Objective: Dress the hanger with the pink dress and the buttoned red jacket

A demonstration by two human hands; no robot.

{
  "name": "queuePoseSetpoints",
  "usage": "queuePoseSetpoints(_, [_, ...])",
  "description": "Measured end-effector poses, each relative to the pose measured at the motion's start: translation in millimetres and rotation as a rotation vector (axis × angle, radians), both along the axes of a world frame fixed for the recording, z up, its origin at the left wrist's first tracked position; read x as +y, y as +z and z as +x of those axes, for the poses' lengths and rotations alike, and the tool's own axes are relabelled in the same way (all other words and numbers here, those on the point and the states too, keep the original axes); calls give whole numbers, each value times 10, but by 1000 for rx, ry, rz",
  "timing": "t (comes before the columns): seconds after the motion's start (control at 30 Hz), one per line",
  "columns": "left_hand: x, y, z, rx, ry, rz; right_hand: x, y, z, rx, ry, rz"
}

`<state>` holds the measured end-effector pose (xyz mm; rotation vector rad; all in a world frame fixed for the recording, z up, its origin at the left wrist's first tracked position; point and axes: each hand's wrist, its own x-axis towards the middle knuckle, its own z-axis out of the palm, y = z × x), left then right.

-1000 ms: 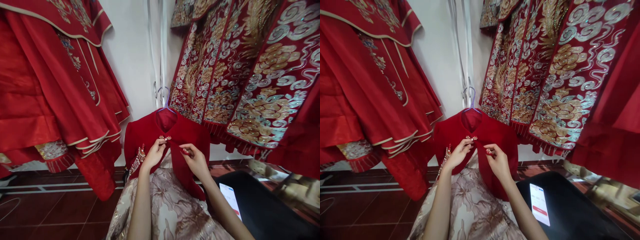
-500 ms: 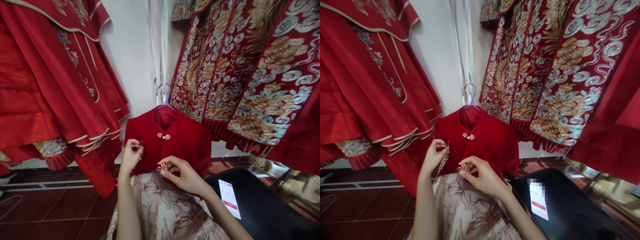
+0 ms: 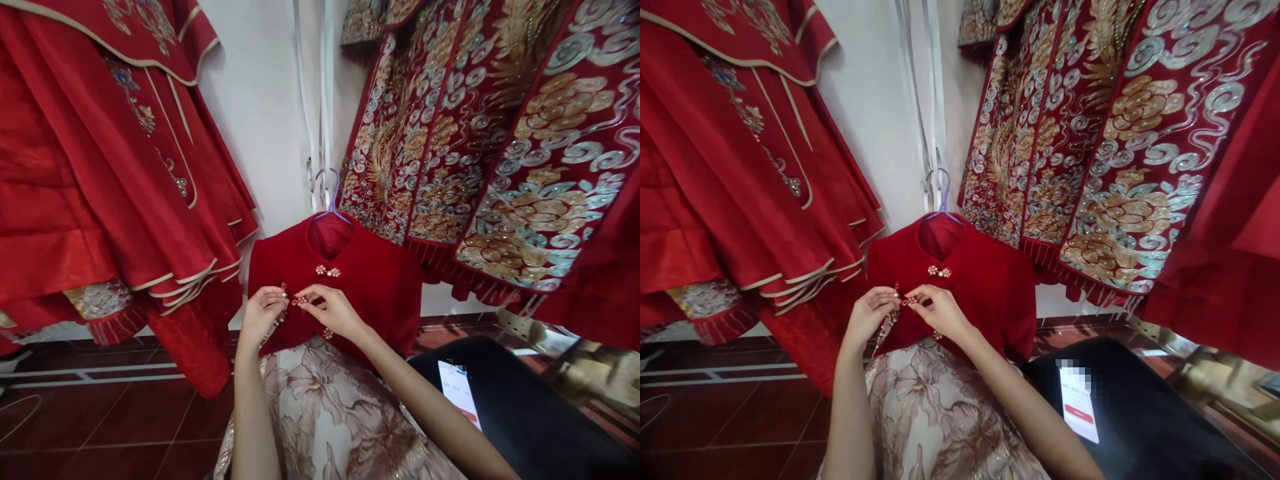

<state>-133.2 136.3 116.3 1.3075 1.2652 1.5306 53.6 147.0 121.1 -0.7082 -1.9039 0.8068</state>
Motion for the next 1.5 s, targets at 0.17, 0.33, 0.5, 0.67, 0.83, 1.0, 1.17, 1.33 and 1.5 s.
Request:
queuePoseSetpoints(0.17, [-20, 52, 62, -37, -21, -26, 152, -68, -85, 83, -24, -19])
queuePoseSetpoints(0.33, [-17, 60, 111, -47, -16, -30, 167, -69, -120, 81, -68, 58])
queuePoseSetpoints(0.5, [-7, 53, 128, -34, 41, -21, 187, -76, -178, 64, -116, 150])
queuePoseSetpoints(0.67, [-8, 41, 116, -33, 17, -38, 185, -98, -189, 57, -138, 163])
queuePoseSetpoints(0.83, [5, 16, 108, -9, 25, -48, 162, -83, -209, -12, -175, 155])
queuePoseSetpoints(1.0, [-13, 19, 85, 70, -27, 9, 136, -32, -200, 0, -151, 100])
queuePoseSetpoints(1.17, [-118, 61, -19, 34, -120, -93, -109, -129, 128, -4, -58, -81])
queuePoseSetpoints(1.33, [-154, -39, -158, 177, -93, -219, -375, -419, 452, -101, -132, -175])
queuePoseSetpoints(1.5, [-128, -179, -189, 274, -110, -289, -378, -577, 404, -175, -87, -233])
